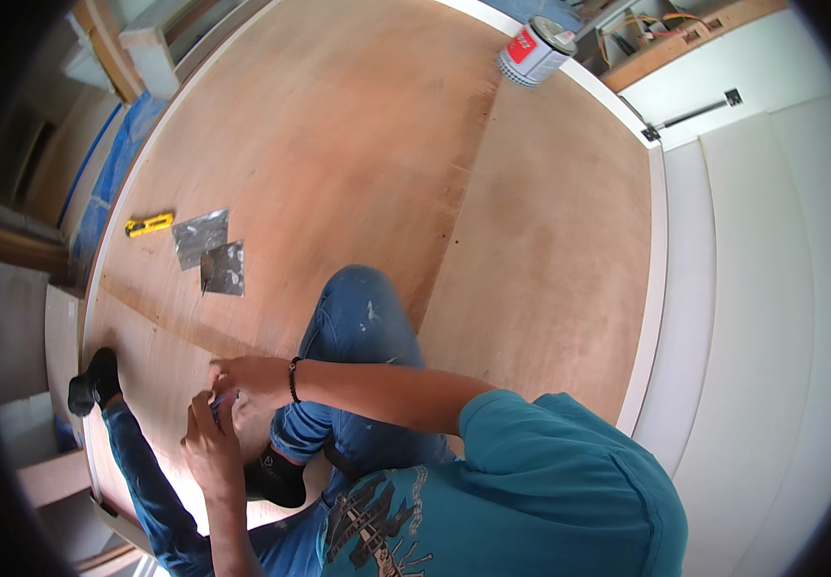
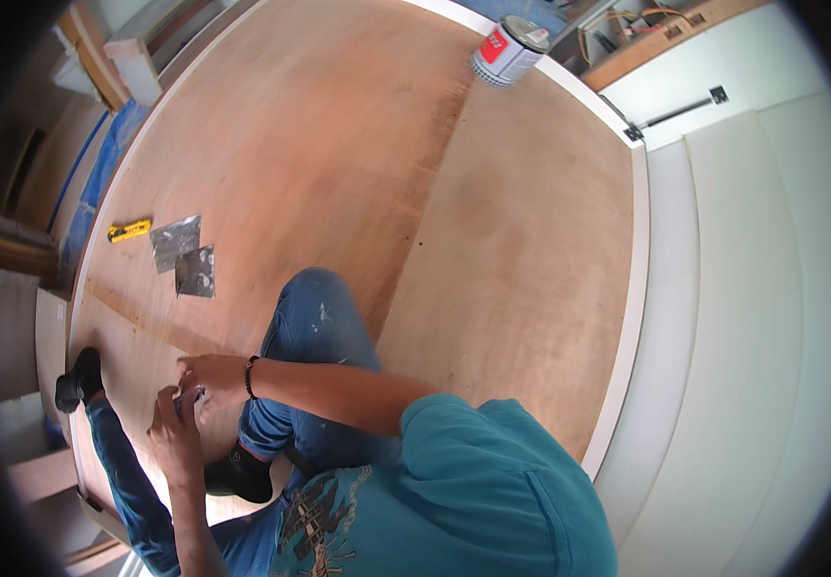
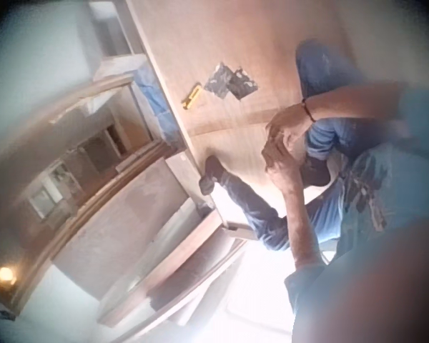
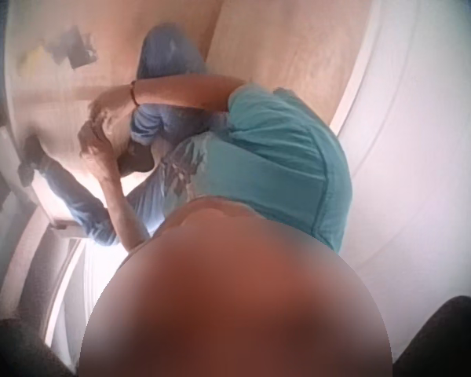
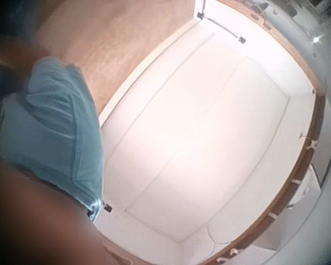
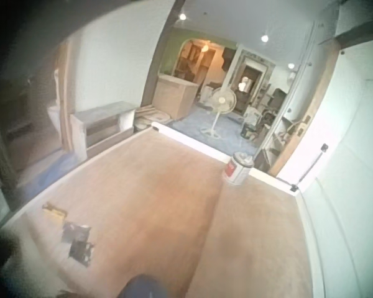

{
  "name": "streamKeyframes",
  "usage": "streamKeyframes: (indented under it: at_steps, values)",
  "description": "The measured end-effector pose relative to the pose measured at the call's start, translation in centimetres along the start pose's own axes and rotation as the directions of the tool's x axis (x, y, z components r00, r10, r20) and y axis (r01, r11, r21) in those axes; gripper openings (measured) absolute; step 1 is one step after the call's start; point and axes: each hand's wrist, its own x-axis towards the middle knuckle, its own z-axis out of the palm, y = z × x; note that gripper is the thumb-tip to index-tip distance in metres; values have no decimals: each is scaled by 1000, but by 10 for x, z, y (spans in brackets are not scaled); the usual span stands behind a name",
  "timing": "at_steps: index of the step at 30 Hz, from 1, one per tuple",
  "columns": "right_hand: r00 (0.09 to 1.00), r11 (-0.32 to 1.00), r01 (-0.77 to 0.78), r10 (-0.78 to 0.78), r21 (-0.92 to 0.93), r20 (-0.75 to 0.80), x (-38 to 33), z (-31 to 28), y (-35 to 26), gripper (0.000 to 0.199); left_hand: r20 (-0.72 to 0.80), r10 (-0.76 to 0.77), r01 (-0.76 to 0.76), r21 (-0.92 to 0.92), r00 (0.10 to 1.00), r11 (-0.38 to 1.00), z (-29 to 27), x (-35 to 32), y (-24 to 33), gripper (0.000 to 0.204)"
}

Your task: The person sits on the floor and uses a screwdriver to drive screws into a curved wooden structure, securing trim pieces and panels. The person repeatedly positions screws and turns the screwdriver to fasten components.

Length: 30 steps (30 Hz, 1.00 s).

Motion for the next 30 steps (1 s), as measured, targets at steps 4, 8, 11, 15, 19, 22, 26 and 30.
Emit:
streamKeyframes:
  at_steps: [4, 8, 11, 15, 19, 22, 26, 30]
  values:
    - [988, 988, -37, 59, 147, -144, 11, 9, 20, 34, 11, 103, -103, 75, 995, 992, -19, 1, 18, 43]
    - [967, 916, -253, 234, 310, 98, 22, -18, -4, 37, -13, 246, -245, 5, 969, 969, -23, 4, -5, 26]
    - [993, 990, -117, 115, 76, 33, 17, -9, 1, 35, 123, -77, 61, 126, 989, 990, -24, 18, 4, 33]
    - [963, 955, -254, 235, 156, 130, 22, -18, 6, 40, -159, 223, -218, 50, 962, 975, -30, 12, 11, 40]
    - [970, 977, -205, 196, 50, 146, 23, -23, -3, 35, -125, 343, -342, 33, 931, 939, -11, 20, -19, 43]
    - [981, 985, -161, 153, 61, 117, 23, -22, 2, 38, 83, -110, 100, 117, 990, 988, -28, 29, 18, 37]
    - [951, 950, -281, 258, 135, 169, 23, -30, 0, 37, -124, 248, -232, 130, 961, 964, -21, 18, 10, 37]
    - [950, 953, -289, 273, 93, 149, 20, -26, 0, 28, -107, 207, -201, 69, 972, 977, -17, 18, 1, 46]
